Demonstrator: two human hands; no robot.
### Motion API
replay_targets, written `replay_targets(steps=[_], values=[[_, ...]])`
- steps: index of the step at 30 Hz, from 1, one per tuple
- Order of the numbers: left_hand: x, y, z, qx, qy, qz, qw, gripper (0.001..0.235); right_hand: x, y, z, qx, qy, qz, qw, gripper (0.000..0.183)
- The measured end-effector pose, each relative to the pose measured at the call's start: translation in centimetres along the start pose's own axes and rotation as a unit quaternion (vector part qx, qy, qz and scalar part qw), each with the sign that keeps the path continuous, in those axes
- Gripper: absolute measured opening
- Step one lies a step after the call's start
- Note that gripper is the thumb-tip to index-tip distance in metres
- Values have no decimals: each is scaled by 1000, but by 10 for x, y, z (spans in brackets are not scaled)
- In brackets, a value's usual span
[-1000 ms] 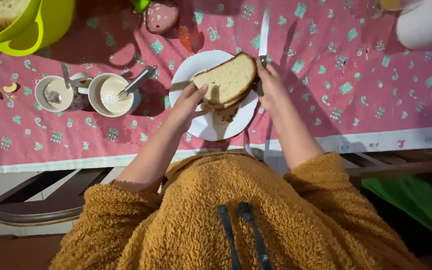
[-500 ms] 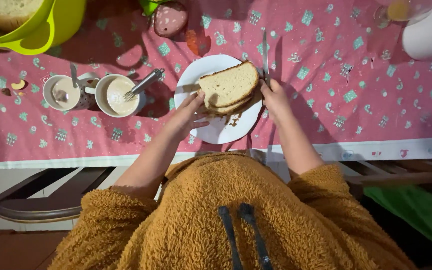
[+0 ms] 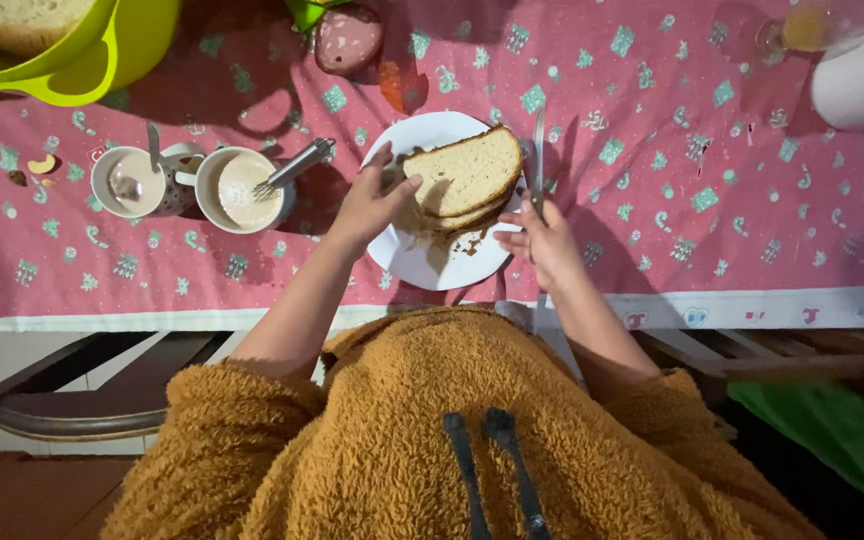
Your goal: Slicing a piece of cake and preparing drinks at a table.
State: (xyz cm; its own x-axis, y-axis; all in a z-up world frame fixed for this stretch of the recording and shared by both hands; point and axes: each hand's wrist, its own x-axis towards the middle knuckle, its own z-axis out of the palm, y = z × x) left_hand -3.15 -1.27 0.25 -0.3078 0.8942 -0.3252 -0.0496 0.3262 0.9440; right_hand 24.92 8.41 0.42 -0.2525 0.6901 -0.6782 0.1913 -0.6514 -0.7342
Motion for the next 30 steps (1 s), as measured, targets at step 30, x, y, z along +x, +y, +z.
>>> replay_targets(steps=[30], values=[[7,20,28,-199,-108,-153,962,96,58,-27,26,-39,-38,-167,984,29]])
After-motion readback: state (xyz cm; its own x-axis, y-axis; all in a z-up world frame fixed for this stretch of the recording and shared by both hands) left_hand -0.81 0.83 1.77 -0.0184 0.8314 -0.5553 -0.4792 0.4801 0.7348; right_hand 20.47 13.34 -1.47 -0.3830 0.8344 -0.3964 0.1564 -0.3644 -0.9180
